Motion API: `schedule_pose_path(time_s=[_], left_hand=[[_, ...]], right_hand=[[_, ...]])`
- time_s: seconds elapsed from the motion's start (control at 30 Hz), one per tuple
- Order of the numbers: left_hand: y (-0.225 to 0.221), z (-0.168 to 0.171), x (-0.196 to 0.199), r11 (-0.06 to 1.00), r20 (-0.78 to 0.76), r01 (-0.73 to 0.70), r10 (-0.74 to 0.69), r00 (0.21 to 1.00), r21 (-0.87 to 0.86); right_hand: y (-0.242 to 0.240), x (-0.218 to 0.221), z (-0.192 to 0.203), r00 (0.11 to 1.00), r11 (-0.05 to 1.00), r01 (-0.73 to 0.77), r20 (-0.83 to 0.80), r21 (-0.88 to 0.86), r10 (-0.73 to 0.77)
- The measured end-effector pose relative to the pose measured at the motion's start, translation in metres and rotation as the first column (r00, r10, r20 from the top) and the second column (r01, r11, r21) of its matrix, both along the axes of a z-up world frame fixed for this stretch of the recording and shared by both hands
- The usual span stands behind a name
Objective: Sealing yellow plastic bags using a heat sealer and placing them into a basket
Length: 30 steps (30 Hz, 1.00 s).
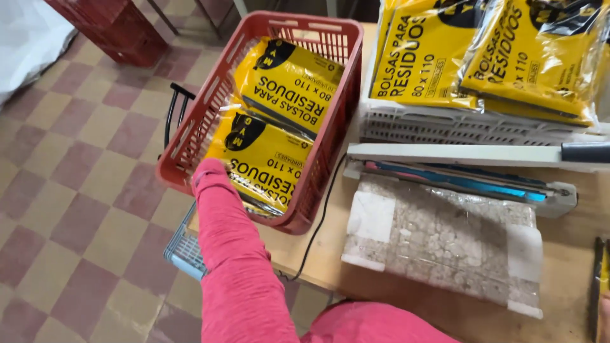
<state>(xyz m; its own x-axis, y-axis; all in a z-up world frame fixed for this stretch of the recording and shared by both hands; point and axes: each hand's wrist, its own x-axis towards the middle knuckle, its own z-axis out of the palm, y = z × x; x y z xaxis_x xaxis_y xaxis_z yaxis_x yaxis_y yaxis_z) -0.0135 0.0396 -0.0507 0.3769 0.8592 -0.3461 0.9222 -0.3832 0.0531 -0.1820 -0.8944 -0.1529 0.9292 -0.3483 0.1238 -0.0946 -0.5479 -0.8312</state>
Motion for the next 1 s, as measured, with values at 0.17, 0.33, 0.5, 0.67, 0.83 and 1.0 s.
schedule_pose_path(time_s=[0.17,0.33,0.5,0.67,0.83,1.0], left_hand=[[-0.044,0.096,0.004,0.917,-0.182,-0.255,0.206,0.961,-0.307],[-0.031,0.083,0.026,0.955,0.381,-0.13,0.228,0.896,-0.266],[-0.115,0.172,0.029,0.972,0.861,0.233,-0.12,0.493,0.002],[-0.235,0.272,-0.024,0.811,0.879,0.358,-0.473,-0.065,0.463],[-0.319,0.311,-0.081,0.666,0.738,0.353,-0.474,-0.48,0.657],[-0.393,0.25,-0.078,0.667,0.948,0.707,0.003,-0.317,0.235]], right_hand=[[0.073,0.004,0.045,0.998,0.998,0.005,0.066,0.066,-0.01],[0.14,0.013,0.115,0.964,0.987,-0.155,-0.228,-0.052,0.139],[0.178,0.057,0.117,0.875,0.874,-0.485,0.025,0.04,0.484],[0.256,0.099,0.181,0.727,0.743,-0.668,0.244,0.038,0.641],[0.303,0.138,0.231,0.706,0.661,-0.697,0.425,0.276,0.567],[0.25,0.164,0.128,0.786,0.591,-0.613,0.48,0.524,0.389]])
